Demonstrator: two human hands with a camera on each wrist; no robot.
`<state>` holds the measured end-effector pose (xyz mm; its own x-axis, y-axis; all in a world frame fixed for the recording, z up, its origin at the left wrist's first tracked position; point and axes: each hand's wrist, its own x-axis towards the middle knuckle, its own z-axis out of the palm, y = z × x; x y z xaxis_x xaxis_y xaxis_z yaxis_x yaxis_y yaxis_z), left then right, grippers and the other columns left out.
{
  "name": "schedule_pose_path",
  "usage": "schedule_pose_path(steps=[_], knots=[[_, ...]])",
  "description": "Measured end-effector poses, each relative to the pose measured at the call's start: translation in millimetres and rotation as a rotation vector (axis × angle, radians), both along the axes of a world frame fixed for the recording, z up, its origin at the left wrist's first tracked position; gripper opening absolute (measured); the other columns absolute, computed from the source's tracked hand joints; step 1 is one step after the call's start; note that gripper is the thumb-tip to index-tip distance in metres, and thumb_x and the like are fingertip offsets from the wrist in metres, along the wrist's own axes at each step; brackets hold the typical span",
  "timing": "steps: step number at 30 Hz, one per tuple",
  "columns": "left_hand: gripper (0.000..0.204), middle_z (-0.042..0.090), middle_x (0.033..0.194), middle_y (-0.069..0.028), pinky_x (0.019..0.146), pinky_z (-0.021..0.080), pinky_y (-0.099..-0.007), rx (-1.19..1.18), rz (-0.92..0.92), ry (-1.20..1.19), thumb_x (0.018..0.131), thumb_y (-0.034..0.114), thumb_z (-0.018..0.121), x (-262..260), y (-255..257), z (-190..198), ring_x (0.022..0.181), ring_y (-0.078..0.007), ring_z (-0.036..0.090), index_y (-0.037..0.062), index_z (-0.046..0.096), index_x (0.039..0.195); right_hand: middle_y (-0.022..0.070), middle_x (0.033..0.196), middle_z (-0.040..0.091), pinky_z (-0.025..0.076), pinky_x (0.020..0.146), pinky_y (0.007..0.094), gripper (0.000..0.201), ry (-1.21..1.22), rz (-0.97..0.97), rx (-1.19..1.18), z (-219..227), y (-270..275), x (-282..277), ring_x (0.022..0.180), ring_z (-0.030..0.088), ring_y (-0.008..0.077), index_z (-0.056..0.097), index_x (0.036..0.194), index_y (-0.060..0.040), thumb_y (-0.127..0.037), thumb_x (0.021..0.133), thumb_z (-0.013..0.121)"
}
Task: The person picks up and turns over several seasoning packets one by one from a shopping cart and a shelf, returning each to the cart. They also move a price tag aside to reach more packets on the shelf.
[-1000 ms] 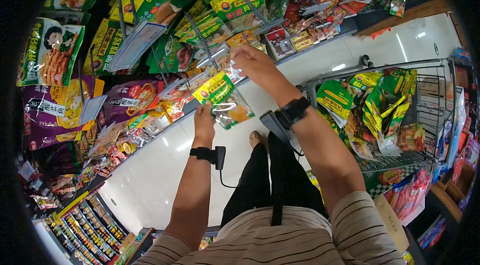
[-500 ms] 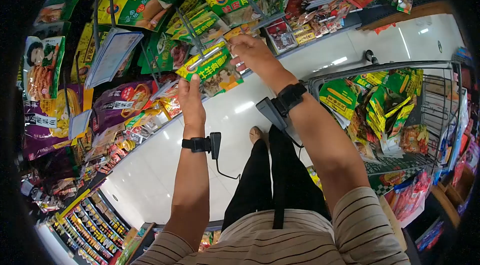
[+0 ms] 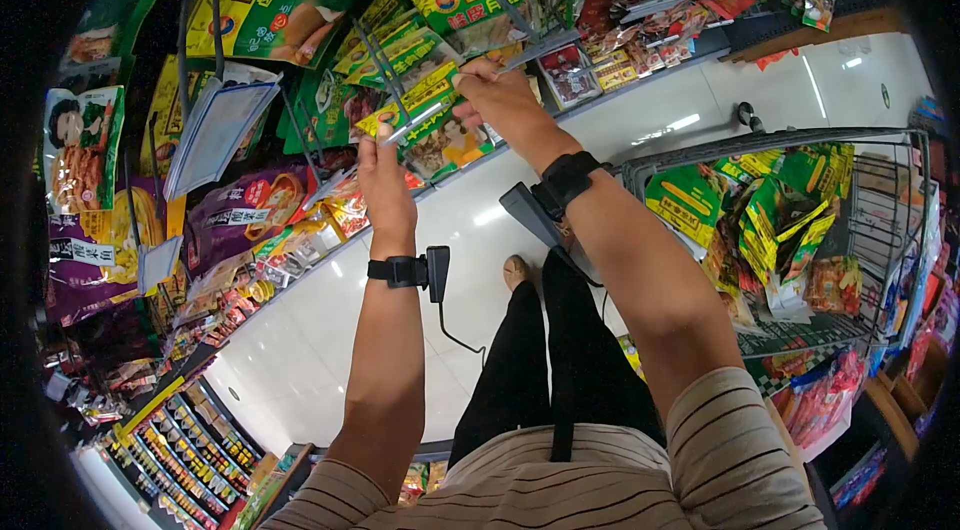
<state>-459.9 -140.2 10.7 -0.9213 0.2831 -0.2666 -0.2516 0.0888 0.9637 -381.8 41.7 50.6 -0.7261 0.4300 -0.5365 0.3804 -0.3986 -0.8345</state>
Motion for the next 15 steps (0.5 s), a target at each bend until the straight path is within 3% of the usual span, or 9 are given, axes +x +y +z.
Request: schedule_pose_path(steps=[1, 7, 9, 12, 13, 15], knots=[[0.027, 0.058, 0.094, 0.0089, 0.066, 0.033, -0.0214, 0.03, 0.012, -0.015, 0.098, 0.037, 0.065, -2, -1, -7, 0.079, -0.0024, 0.044, 0.0123, 0.063, 0.109, 0.0096, 0.109, 0.067, 0.056, 0.072, 0.0297, 0.041, 0.01, -0.011, 0.004, -5, 0, -3, 0.081, 0.07, 0.0165, 0.059, 0.127, -0.0037, -0.032, 0.098, 0.062], [0.025, 0.058, 0.091, 0.0081, 0.066, 0.035, -0.0223, 0.045, 0.061, 0.003, 0.098, 0.037, 0.065, -6, 4, -15, 0.078, -0.0028, 0.046, 0.0129, 0.062, 0.104, 0.0095, 0.099, 0.069, 0.057, 0.068, 0.0293, 0.032, 0.095, -0.124, -0.011, -39, -9, -15, 0.082, 0.071, 0.0173, 0.061, 0.119, -0.003, -0.026, 0.097, 0.062], [0.029, 0.047, 0.082, 0.0064, 0.066, 0.033, -0.0246, -0.003, 0.099, -0.001, 0.1, 0.036, 0.061, -3, 10, -6, 0.075, -0.0057, 0.038, 0.0102, 0.055, 0.09, 0.0097, 0.099, 0.069, 0.056, 0.071, 0.0293, 0.033, 0.131, -0.147, 0.009, -45, -12, -17, 0.083, 0.07, 0.0174, 0.06, 0.12, -0.0037, -0.025, 0.096, 0.063], [0.033, 0.043, 0.077, 0.0048, 0.066, 0.032, -0.0263, 0.013, 0.134, 0.022, 0.102, 0.035, 0.058, -10, 19, -10, 0.074, -0.0078, 0.035, 0.0085, 0.053, 0.084, 0.0089, 0.099, 0.069, 0.053, 0.077, 0.0291, 0.034, 0.276, -0.188, 0.372, -73, -19, -23, 0.087, 0.068, 0.0166, 0.059, 0.122, -0.0043, -0.022, 0.094, 0.063], [0.033, 0.043, 0.077, 0.0045, 0.066, 0.033, -0.0266, 0.031, 0.142, 0.033, 0.102, 0.035, 0.058, -13, 21, -12, 0.074, -0.0081, 0.035, 0.0084, 0.053, 0.084, 0.0092, 0.098, 0.07, 0.05, 0.081, 0.0289, 0.031, 0.19, -0.178, 0.276, -45, -21, -18, 0.092, 0.067, 0.0159, 0.06, 0.12, -0.0034, -0.019, 0.093, 0.062], [0.032, 0.043, 0.077, 0.0044, 0.066, 0.033, -0.027, 0.063, 0.153, 0.096, 0.102, 0.034, 0.058, -17, 27, -15, 0.074, -0.0086, 0.035, 0.008, 0.054, 0.085, 0.0097, 0.099, 0.071, 0.05, 0.081, 0.0279, 0.03, 0.221, -0.137, 0.194, -43, -25, -17, 0.093, 0.066, 0.0152, 0.061, 0.12, -0.0042, -0.018, 0.094, 0.061]])
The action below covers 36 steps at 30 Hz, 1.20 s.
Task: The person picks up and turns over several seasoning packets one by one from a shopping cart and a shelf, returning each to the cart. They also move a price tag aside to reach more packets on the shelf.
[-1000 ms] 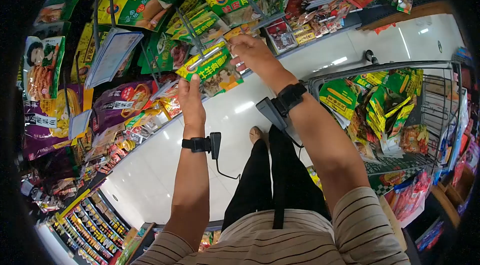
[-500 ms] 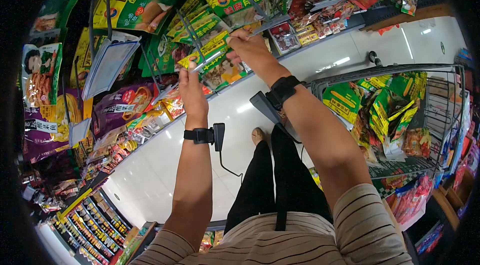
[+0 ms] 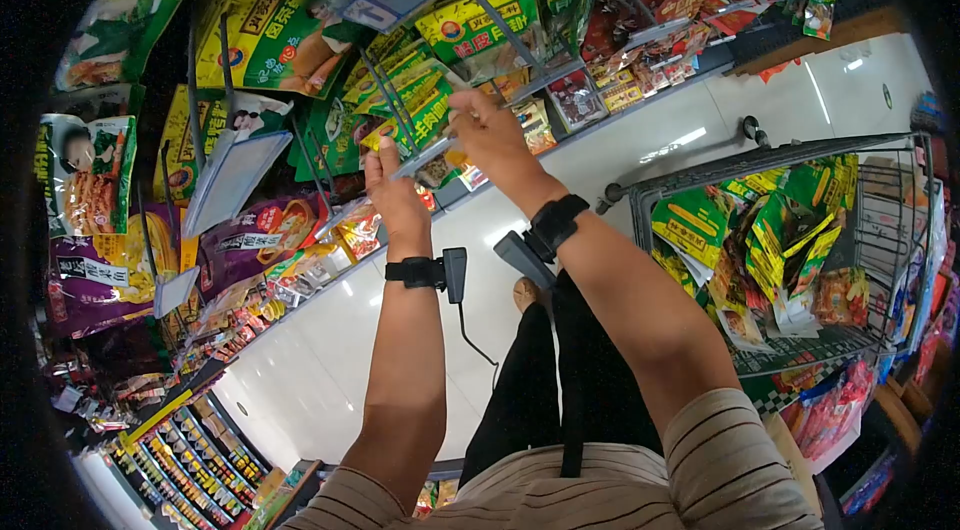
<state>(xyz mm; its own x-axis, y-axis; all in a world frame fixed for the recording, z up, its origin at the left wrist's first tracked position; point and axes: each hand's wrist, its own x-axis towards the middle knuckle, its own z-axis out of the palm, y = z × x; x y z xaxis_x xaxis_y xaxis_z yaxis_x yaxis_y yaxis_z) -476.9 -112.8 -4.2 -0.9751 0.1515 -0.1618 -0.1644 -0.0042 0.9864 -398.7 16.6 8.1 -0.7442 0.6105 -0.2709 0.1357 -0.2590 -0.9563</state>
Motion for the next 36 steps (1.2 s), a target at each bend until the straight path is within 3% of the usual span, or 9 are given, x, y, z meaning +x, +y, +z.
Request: schedule_pose_path(steps=[5, 10, 13, 14, 16, 27, 31, 33, 36], knots=[[0.029, 0.047, 0.08, 0.0036, 0.068, 0.035, -0.0262, 0.012, -0.013, 0.062, 0.103, 0.032, 0.057, -17, 7, -6, 0.075, -0.0086, 0.039, 0.006, 0.058, 0.09, 0.0085, 0.106, 0.072, 0.051, 0.084, 0.0312, 0.038, 0.067, 0.204, -0.423, 13, 14, -5, 0.1, 0.067, 0.0193, 0.064, 0.122, -0.0051, -0.034, 0.099, 0.054], [0.035, 0.058, 0.095, -0.0024, 0.079, 0.042, -0.0258, 0.031, -0.015, 0.096, 0.102, 0.033, 0.056, -28, 15, -10, 0.089, -0.0113, 0.05, 0.0006, 0.063, 0.114, 0.0112, 0.137, 0.058, 0.045, 0.102, 0.0411, 0.058, 0.184, 0.383, -0.565, -8, 22, -30, 0.124, 0.055, 0.0248, 0.055, 0.138, -0.0054, -0.048, 0.099, 0.051], [0.038, 0.06, 0.109, -0.007, 0.087, 0.043, -0.0273, -0.063, 0.052, 0.068, 0.102, 0.032, 0.055, -16, 3, -7, 0.099, -0.0152, 0.054, -0.0015, 0.06, 0.12, 0.0126, 0.14, 0.054, 0.047, 0.097, 0.0355, 0.059, 0.119, 0.353, -0.566, -5, 21, -42, 0.118, 0.058, 0.0222, 0.052, 0.142, -0.0083, -0.051, 0.101, 0.048], [0.042, 0.058, 0.12, -0.0115, 0.093, 0.043, -0.0299, -0.096, -0.029, 0.096, 0.103, 0.032, 0.055, -12, -9, -12, 0.106, -0.0187, 0.054, -0.0032, 0.055, 0.126, 0.0125, 0.142, 0.052, 0.047, 0.098, 0.0361, 0.061, 0.129, 0.363, -0.558, -5, 22, -45, 0.119, 0.057, 0.0225, 0.051, 0.143, -0.0088, -0.052, 0.101, 0.047], [0.042, 0.058, 0.114, -0.0076, 0.091, 0.044, -0.029, -0.172, -0.098, 0.108, 0.103, 0.033, 0.053, -1, -32, -36, 0.102, -0.0148, 0.053, -0.0005, 0.053, 0.128, 0.0125, 0.145, 0.048, 0.045, 0.101, 0.0373, 0.063, 0.154, 0.385, -0.546, -8, 24, -53, 0.121, 0.055, 0.0231, 0.049, 0.145, -0.0097, -0.054, 0.101, 0.046], [0.039, 0.062, 0.113, -0.005, 0.09, 0.045, -0.0324, -0.476, -0.267, -0.167, 0.102, 0.031, 0.055, 135, -144, -87, 0.103, -0.0136, 0.057, 0.0045, 0.052, 0.13, 0.0138, 0.147, 0.048, 0.042, 0.105, 0.0413, 0.068, 0.22, 0.427, -0.498, -13, 27, -60, 0.13, 0.05, 0.0264, 0.045, 0.147, -0.0071, -0.059, 0.102, 0.039], [0.034, 0.063, 0.111, -0.0027, 0.09, 0.045, -0.032, -0.342, -0.385, -0.293, 0.102, 0.033, 0.054, 150, -180, -63, 0.103, -0.0132, 0.058, 0.0108, 0.054, 0.129, 0.0137, 0.138, 0.055, 0.051, 0.094, 0.0393, 0.058, 0.217, 0.451, -0.458, -54, 14, -15, 0.119, 0.059, 0.0254, 0.05, 0.141, -0.0057, -0.049, 0.103, 0.043], [0.037, 0.066, 0.106, -0.0034, 0.087, 0.045, -0.0298, -0.399, -0.479, -0.379, 0.1, 0.036, 0.056, 149, -190, -38, 0.099, -0.013, 0.06, 0.0091, 0.057, 0.126, 0.0138, 0.127, 0.061, 0.052, 0.093, 0.0385, 0.051, 0.144, 0.366, -0.574, -38, 2, 27, 0.116, 0.061, 0.026, 0.055, 0.131, -0.0024, -0.043, 0.102, 0.047], [0.042, 0.068, 0.102, -0.0065, 0.087, 0.045, -0.0295, -0.485, -0.658, -0.494, 0.098, 0.04, 0.057, 149, -200, 6, 0.096, -0.015, 0.062, 0.0051, 0.061, 0.121, 0.0154, 0.111, 0.067, 0.055, 0.086, 0.0392, 0.053, -0.037, 0.35, -0.423, -7, -19, 94, 0.102, 0.067, 0.0275, 0.062, 0.119, -0.0008, -0.048, 0.095, 0.057]])
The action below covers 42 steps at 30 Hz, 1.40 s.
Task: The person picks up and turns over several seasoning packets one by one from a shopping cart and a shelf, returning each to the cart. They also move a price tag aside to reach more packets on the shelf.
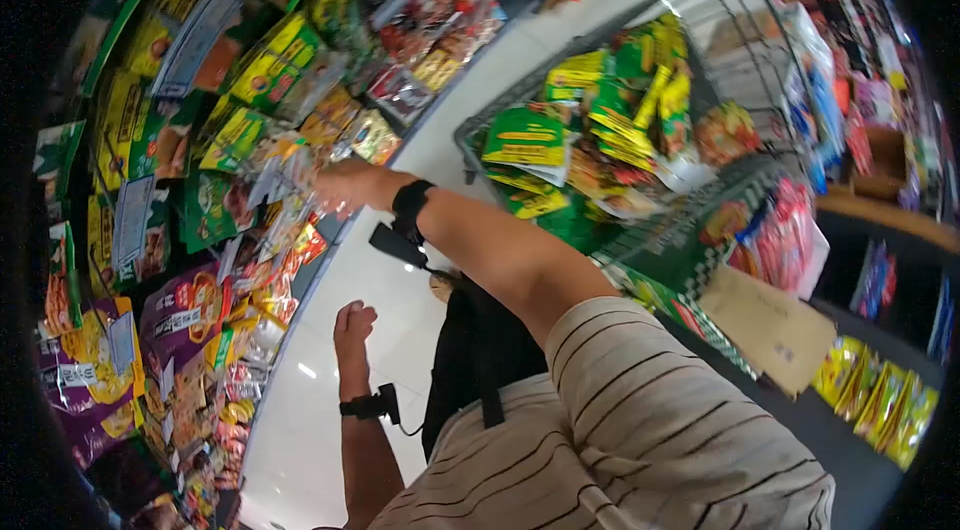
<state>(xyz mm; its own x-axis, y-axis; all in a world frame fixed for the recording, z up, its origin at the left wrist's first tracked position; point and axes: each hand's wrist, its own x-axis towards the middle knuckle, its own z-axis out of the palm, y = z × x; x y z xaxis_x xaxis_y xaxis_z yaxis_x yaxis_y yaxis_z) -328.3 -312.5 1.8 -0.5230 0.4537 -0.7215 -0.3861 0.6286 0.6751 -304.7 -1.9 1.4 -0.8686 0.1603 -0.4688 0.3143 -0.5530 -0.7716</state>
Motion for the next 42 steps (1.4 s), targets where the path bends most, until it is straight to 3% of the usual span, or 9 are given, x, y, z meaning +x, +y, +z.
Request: schedule_pose_path(steps=[7, 11, 14, 23, 29, 32, 35, 39, 42], knots=[[0.041, 0.069, 0.099, -0.0076, 0.087, 0.048, -0.0316, -0.007, -0.28, -0.013, 0.098, 0.04, 0.056, -1, -13, 48, 0.095, -0.0174, 0.066, 0.0054, 0.062, 0.119, 0.0145, 0.103, 0.068, 0.057, 0.078, 0.0373, 0.043, -0.055, -0.139, -0.055, 87, -62, 136, 0.091, 0.068, 0.0241, 0.062, 0.111, -0.0022, -0.042, 0.096, 0.061], [0.04, 0.067, 0.086, -0.0088, 0.091, 0.05, -0.0346, 0.093, -0.273, -0.081, 0.101, 0.035, 0.053, 2, 17, 84, 0.092, -0.021, 0.068, 0.0004, 0.06, 0.12, 0.0116, 0.099, 0.068, 0.058, 0.072, 0.0346, 0.037, -0.099, -0.321, -0.062, 102, -88, 206, 0.085, 0.068, 0.0217, 0.063, 0.108, -0.0028, -0.038, 0.096, 0.059], [0.041, 0.057, 0.069, -0.0027, 0.09, 0.052, -0.0331, 0.216, -0.268, -0.089, 0.102, 0.034, 0.054, 1, 35, 96, 0.086, -0.0204, 0.068, -0.0024, 0.058, 0.12, 0.0094, 0.098, 0.067, 0.057, 0.072, 0.0336, 0.03, -0.13, -0.449, -0.064, 117, -106, 253, 0.084, 0.067, 0.0195, 0.063, 0.107, -0.0032, -0.031, 0.099, 0.056], [0.04, 0.055, 0.068, 0.0011, 0.085, 0.051, -0.0296, 0.277, -0.354, 0.096, 0.101, 0.035, 0.058, -21, 59, 163, 0.082, -0.0147, 0.066, 0.001, 0.061, 0.122, 0.0092, 0.099, 0.067, 0.057, 0.073, 0.0353, 0.03, -0.235, -0.571, -0.029, 116, -102, 325, 0.086, 0.068, 0.0203, 0.061, 0.109, -0.0019, -0.029, 0.099, 0.054], [0.039, 0.062, 0.077, -0.0007, 0.08, 0.049, -0.0252, 0.173, -0.376, 0.117, 0.1, 0.034, 0.058, 0, 68, 158, 0.082, -0.0131, 0.064, 0.0029, 0.062, 0.123, 0.0127, 0.099, 0.068, 0.059, 0.072, 0.0365, 0.031, -0.176, -0.668, 0.07, 86, -46, 367, 0.085, 0.069, 0.0229, 0.062, 0.108, 0.0016, -0.026, 0.096, 0.057], [0.041, 0.067, 0.086, -0.0057, 0.082, 0.052, -0.0272, 0.139, -0.376, 0.087, 0.101, 0.034, 0.057, 38, 84, 152, 0.084, -0.0146, 0.065, -0.0004, 0.061, 0.122, 0.0112, 0.099, 0.068, 0.059, 0.072, 0.0356, 0.031, -0.38, -0.637, 0.144, 67, -5, 400, 0.087, 0.07, 0.0229, 0.063, 0.112, 0.0014, -0.024, 0.097, 0.055], [0.042, 0.068, 0.092, -0.0091, 0.084, 0.053, -0.0276, 0.111, -0.43, 0.036, 0.101, 0.034, 0.056, 80, 106, 145, 0.089, -0.0162, 0.067, -0.0024, 0.06, 0.123, 0.0129, 0.112, 0.067, 0.058, 0.082, 0.0372, 0.033, -0.498, -0.47, 0.174, 58, 25, 426, 0.1, 0.069, 0.0247, 0.061, 0.116, 0.0002, -0.026, 0.098, 0.053], [0.042, 0.068, 0.095, -0.0087, 0.084, 0.053, -0.0284, 0.103, -0.503, -0.023, 0.101, 0.035, 0.057, 122, 126, 135, 0.09, -0.0171, 0.068, -0.0012, 0.06, 0.123, 0.0088, 0.112, 0.068, 0.056, 0.085, 0.034, 0.029, -0.507, -0.22, 0.249, 26, 47, 444, 0.098, 0.069, 0.0237, 0.064, 0.114, -0.0034, -0.024, 0.096, 0.054], [0.042, 0.068, 0.099, -0.0092, 0.085, 0.053, -0.0292, 0.093, -0.557, -0.072, 0.101, 0.035, 0.057, 147, 141, 127, 0.093, -0.018, 0.068, 0.0, 0.06, 0.123, 0.0115, 0.111, 0.068, 0.053, 0.085, 0.0345, 0.028, -0.125, 0.379, 1.304, -42, 64, 444, 0.095, 0.068, 0.0295, 0.065, 0.108, -0.0019, -0.023, 0.094, 0.053]])
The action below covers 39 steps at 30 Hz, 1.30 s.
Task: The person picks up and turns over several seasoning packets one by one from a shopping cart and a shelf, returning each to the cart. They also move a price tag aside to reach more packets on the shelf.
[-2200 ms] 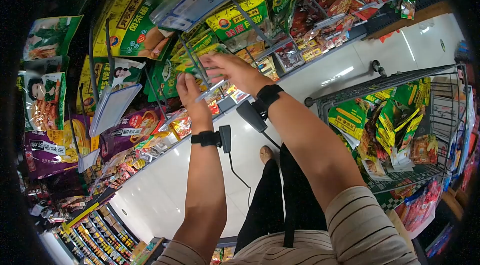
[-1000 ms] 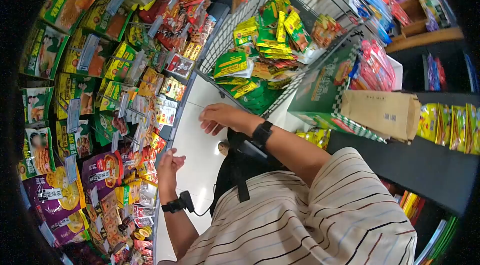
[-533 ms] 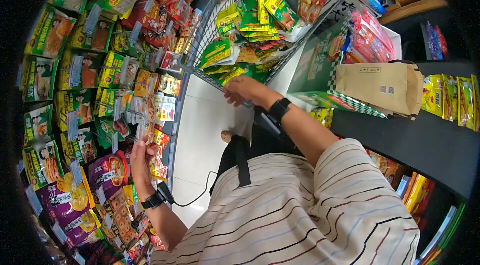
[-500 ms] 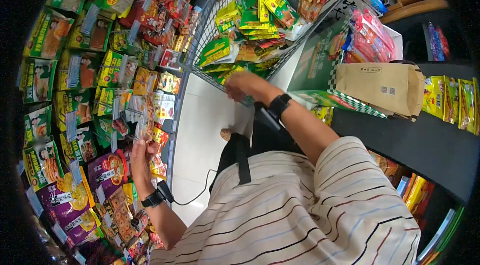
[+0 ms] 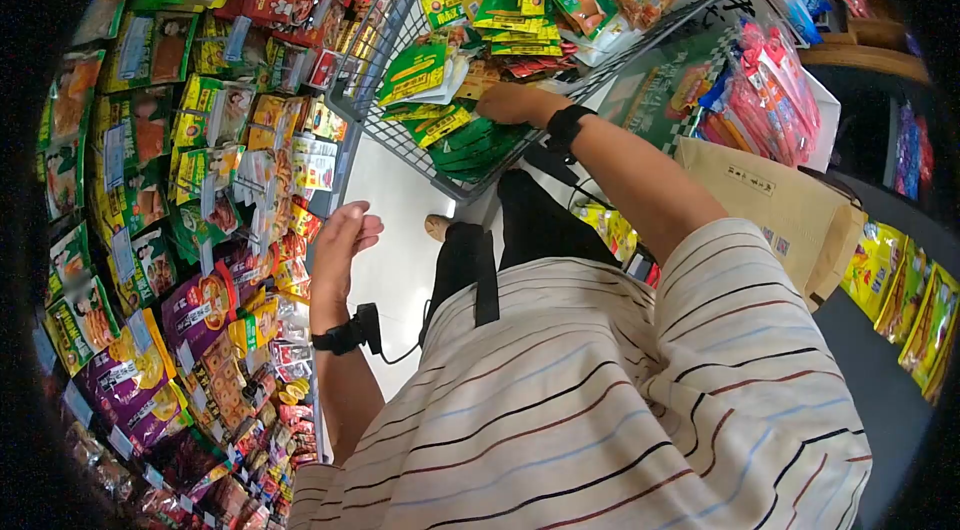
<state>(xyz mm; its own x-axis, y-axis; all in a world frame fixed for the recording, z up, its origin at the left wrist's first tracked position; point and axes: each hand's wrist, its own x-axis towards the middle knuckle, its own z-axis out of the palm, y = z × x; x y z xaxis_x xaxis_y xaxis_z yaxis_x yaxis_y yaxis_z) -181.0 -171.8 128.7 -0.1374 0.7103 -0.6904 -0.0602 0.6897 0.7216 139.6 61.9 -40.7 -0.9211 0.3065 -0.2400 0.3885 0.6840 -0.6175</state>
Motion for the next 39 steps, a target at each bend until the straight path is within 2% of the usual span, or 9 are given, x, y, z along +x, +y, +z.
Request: schedule_pose_path(steps=[3, 6, 11, 18, 21, 22, 26, 33, 39], knots=[[0.04, 0.068, 0.104, -0.0108, 0.088, 0.052, -0.0304, -0.016, -0.063, -0.004, 0.101, 0.034, 0.056, 22, 17, -7, 0.096, -0.0188, 0.067, 0.001, 0.06, 0.123, 0.0252, 0.101, 0.068, 0.052, 0.082, 0.0465, 0.033, -0.189, -0.114, -0.213, 45, -12, -35, 0.092, 0.066, 0.0408, 0.067, 0.098, 0.006, -0.019, 0.09, 0.047], [0.04, 0.069, 0.104, -0.0107, 0.088, 0.052, -0.0303, -0.015, -0.073, 0.005, 0.102, 0.034, 0.055, 41, 26, -10, 0.096, -0.0186, 0.067, 0.0011, 0.06, 0.123, 0.0244, 0.098, 0.07, 0.051, 0.079, 0.0473, 0.031, -0.291, 0.017, -0.165, -13, -20, -54, 0.091, 0.067, 0.0392, 0.071, 0.095, 0.0048, -0.016, 0.083, 0.052], [0.038, 0.068, 0.103, -0.0095, 0.087, 0.051, -0.0304, -0.048, 0.004, -0.029, 0.102, 0.034, 0.054, 59, 17, -13, 0.096, -0.0175, 0.066, 0.0017, 0.061, 0.122, 0.0235, 0.099, 0.071, 0.051, 0.077, 0.0472, 0.031, -0.483, -0.01, -0.284, 25, -24, -77, 0.09, 0.069, 0.037, 0.072, 0.097, 0.0049, -0.012, 0.077, 0.056], [0.039, 0.068, 0.101, -0.0082, 0.087, 0.051, -0.0307, -0.071, 0.118, -0.018, 0.102, 0.035, 0.054, 60, -5, -9, 0.095, -0.0169, 0.065, 0.0016, 0.061, 0.121, 0.0223, 0.105, 0.071, 0.053, 0.08, 0.0493, 0.029, -0.586, 0.157, -0.256, -2, -31, -92, 0.098, 0.068, 0.038, 0.071, 0.101, 0.0043, -0.011, 0.081, 0.055], [0.038, 0.068, 0.101, -0.0079, 0.088, 0.051, -0.0306, -0.067, 0.162, -0.004, 0.102, 0.035, 0.054, 59, -12, -5, 0.095, -0.0167, 0.065, 0.0015, 0.061, 0.12, 0.0251, 0.107, 0.069, 0.052, 0.083, 0.0506, 0.034, -0.499, 0.123, -0.204, -11, -31, -89, 0.102, 0.068, 0.0391, 0.065, 0.112, 0.0048, -0.01, 0.083, 0.055], [0.038, 0.068, 0.101, -0.0079, 0.088, 0.051, -0.0305, -0.068, 0.178, -0.002, 0.102, 0.035, 0.054, 59, -14, -4, 0.095, -0.0167, 0.065, 0.0015, 0.061, 0.12, 0.0254, 0.118, 0.065, 0.05, 0.091, 0.0495, 0.054, -0.582, 0.096, -0.214, -1, -28, -91, 0.111, 0.063, 0.0417, 0.046, 0.138, 0.0015, -0.01, 0.086, 0.054], [0.038, 0.067, 0.1, -0.0078, 0.088, 0.051, -0.0302, -0.082, 0.222, -0.007, 0.102, 0.035, 0.054, 61, -22, -7, 0.094, -0.0167, 0.065, 0.0014, 0.062, 0.119, 0.0282, 0.132, 0.056, 0.046, 0.1, 0.0471, 0.058, -0.482, -0.076, -0.228, -19, -2, -94, 0.122, 0.056, 0.0419, 0.041, 0.144, -0.0007, -0.009, 0.087, 0.052], [0.039, 0.068, 0.1, -0.0081, 0.088, 0.051, -0.0302, -0.098, 0.275, -0.023, 0.102, 0.036, 0.054, 62, -36, -16, 0.095, -0.0165, 0.066, 0.0014, 0.062, 0.119, 0.0255, 0.131, 0.058, 0.045, 0.102, 0.0454, 0.061, -0.521, -0.079, -0.243, -34, 2, -95, 0.122, 0.056, 0.0402, 0.041, 0.148, -0.0079, -0.009, 0.088, 0.05], [0.04, 0.068, 0.099, -0.008, 0.088, 0.051, -0.0306, -0.112, 0.32, -0.014, 0.102, 0.037, 0.056, 60, -47, -17, 0.095, -0.0167, 0.066, 0.0021, 0.062, 0.119, 0.0223, 0.143, 0.051, 0.046, 0.103, 0.0468, 0.06, -0.59, 0.189, -0.15, -37, -11, -110, 0.125, 0.055, 0.0371, 0.046, 0.148, -0.015, -0.011, 0.088, 0.05]])
